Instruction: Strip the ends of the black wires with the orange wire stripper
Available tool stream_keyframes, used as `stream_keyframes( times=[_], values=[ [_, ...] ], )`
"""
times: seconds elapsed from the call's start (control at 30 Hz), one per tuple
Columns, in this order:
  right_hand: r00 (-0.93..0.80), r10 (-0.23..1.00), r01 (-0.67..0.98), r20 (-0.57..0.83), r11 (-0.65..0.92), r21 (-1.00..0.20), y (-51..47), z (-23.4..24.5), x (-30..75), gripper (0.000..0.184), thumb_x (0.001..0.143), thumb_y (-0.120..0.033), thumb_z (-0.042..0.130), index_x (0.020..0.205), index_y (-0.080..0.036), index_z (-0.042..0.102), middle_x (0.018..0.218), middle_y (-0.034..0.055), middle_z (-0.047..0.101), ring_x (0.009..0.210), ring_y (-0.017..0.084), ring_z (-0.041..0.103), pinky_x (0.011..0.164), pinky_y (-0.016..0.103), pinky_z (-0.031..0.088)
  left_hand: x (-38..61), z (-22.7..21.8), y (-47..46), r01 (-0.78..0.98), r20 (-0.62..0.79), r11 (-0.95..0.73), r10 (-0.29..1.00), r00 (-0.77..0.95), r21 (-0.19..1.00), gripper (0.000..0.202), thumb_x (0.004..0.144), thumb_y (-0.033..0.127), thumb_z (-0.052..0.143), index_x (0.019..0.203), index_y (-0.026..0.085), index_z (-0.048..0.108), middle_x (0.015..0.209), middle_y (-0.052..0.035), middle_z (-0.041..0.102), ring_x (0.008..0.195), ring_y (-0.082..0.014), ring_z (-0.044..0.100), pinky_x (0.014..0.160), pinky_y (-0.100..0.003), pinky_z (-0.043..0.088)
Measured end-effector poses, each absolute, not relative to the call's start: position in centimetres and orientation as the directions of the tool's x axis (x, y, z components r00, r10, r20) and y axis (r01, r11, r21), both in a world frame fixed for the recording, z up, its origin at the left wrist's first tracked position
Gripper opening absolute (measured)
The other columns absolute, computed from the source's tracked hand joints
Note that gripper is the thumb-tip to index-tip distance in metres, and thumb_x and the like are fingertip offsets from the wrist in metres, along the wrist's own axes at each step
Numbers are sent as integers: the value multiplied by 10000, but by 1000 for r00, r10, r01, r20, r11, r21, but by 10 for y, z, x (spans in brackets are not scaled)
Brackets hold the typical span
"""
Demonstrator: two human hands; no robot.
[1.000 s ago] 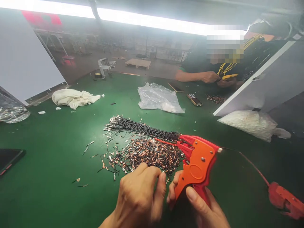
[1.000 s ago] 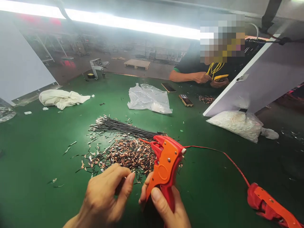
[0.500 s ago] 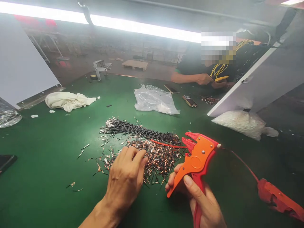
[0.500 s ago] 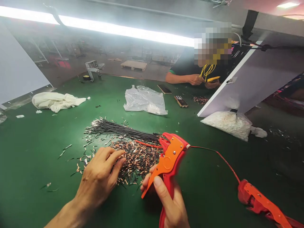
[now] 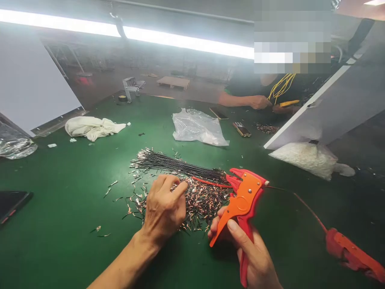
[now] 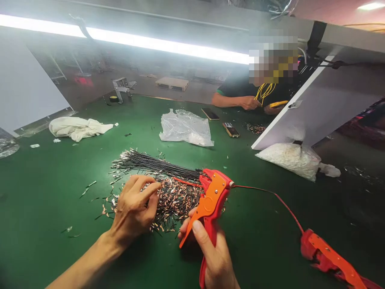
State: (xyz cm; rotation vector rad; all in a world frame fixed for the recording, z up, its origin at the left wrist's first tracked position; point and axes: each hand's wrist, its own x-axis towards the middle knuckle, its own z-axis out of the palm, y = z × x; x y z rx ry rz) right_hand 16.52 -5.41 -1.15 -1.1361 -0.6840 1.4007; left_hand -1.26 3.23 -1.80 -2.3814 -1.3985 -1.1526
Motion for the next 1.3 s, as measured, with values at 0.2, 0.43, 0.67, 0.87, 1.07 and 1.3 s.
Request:
stream_keyframes(
  times=[0.2, 0.43, 0.67, 0.87, 1.07, 1.3],
  values=[
    [67, 966, -359, -249, -209, -910, -52, -13, 164, 315, 897, -469, 613, 1025, -182, 622, 821, 59, 692, 762, 228, 652, 761, 373, 536, -7, -23, 38, 814, 593, -526, 746, 302, 247, 236, 885, 149, 569, 1067, 224, 698, 1049, -99, 642, 993, -267, 527, 823, -429, 500],
    [49, 973, -346, -226, -195, -918, -51, -18, 166, 314, 912, -463, 600, 1046, -179, 615, 847, 65, 695, 783, 226, 658, 775, 375, 534, -2, -33, 39, 880, 479, -402, 842, 248, 252, 275, 892, 177, 582, 1103, 293, 714, 1160, -102, 635, 1091, -299, 503, 877, -466, 505],
    [4, 984, -322, -177, -167, -932, -51, -19, 175, 266, 945, -431, 562, 1072, -197, 570, 868, 58, 695, 817, 234, 664, 802, 395, 538, 1, -31, 40, 886, 397, -373, 883, 249, 274, 209, 889, 207, 596, 994, 311, 745, 1198, -75, 634, 1098, -296, 493, 875, -456, 494],
    [28, 983, -318, -180, -162, -934, -51, -15, 172, 259, 947, -432, 552, 1054, -197, 564, 861, 57, 691, 805, 238, 663, 807, 409, 535, 2, -27, 40, 867, 373, -415, 877, 302, 275, 174, 858, 119, 598, 803, 235, 715, 1156, -73, 643, 1071, -296, 482, 847, -444, 476],
    [20, 983, -315, -181, -165, -935, -48, -19, 173, 276, 952, -440, 539, 1061, -190, 578, 873, 63, 694, 812, 237, 663, 799, 405, 542, 3, -28, 40, 829, 380, -450, 869, 319, 333, 228, 860, 26, 492, 862, 194, 646, 957, -78, 647, 936, -253, 519, 782, -393, 473],
    [26, 983, -335, -183, -164, -928, -49, -18, 173, 267, 937, -439, 567, 1062, -204, 585, 867, 49, 698, 804, 227, 663, 787, 389, 547, 3, -22, 37, 767, 421, -374, 894, 150, 521, 234, 940, 81, 358, 1034, 159, 557, 682, 8, 566, 597, -138, 521, 557, -255, 429]
  ],
)
